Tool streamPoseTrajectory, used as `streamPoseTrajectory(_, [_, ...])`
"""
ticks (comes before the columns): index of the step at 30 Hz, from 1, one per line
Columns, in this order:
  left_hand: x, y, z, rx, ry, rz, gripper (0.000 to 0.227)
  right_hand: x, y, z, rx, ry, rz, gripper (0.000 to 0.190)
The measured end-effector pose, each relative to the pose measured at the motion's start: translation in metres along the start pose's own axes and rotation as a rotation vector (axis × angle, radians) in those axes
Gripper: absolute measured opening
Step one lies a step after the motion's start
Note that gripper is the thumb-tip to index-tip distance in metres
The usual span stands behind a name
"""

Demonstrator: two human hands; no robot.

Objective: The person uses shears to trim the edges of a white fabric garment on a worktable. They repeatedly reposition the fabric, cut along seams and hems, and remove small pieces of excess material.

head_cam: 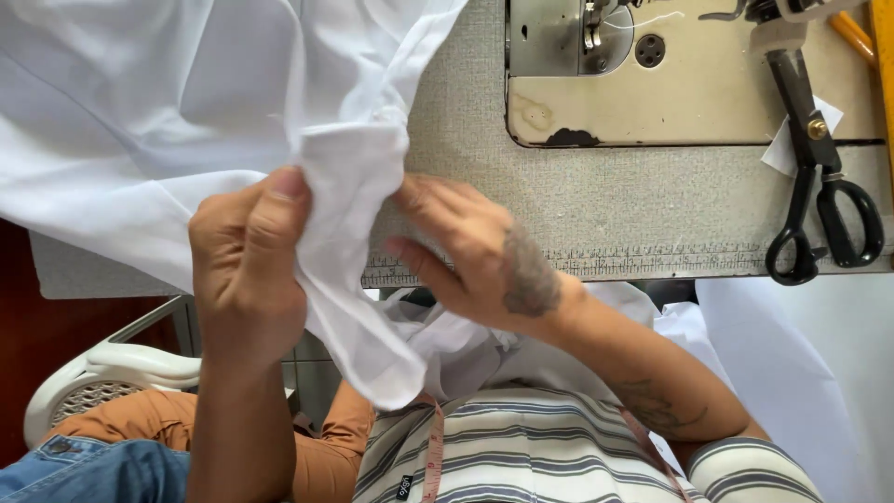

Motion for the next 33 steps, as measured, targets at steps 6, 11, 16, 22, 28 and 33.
streamPoseTrajectory(6, [0.009,0.047,0.054,-0.355,0.550,-0.379,0.043,0.014,0.006,-0.016,-0.015,0.002,-0.058,0.034])
streamPoseTrajectory(11, [0.018,0.059,0.038,-0.495,0.825,-0.278,0.034,0.021,-0.040,0.067,-0.687,0.922,0.201,0.037])
streamPoseTrajectory(16, [0.035,0.073,0.020,-0.522,0.979,-0.284,0.027,0.008,-0.029,0.090,-0.683,0.903,-0.007,0.025])
streamPoseTrajectory(22, [0.022,0.061,0.005,-0.442,0.946,-0.114,0.014,-0.001,-0.031,0.092,-0.486,0.877,-0.151,0.015])
streamPoseTrajectory(28, [0.024,0.067,-0.009,-0.660,1.036,-0.162,0.017,-0.002,-0.044,0.075,0.016,0.590,-0.142,0.007])
streamPoseTrajectory(33, [0.023,0.070,-0.012,-0.718,1.068,-0.245,0.022,0.010,-0.049,0.053,0.283,0.309,-0.085,0.019])
Point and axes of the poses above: each hand's wrist, its own x-axis away from the middle knuckle, its own y-axis out of the palm, z = x × y, the point moved 7 cm from there along -x, towards the middle knuckle, and after that the axes turned 4 degrees about z, right-handed, at the moved point
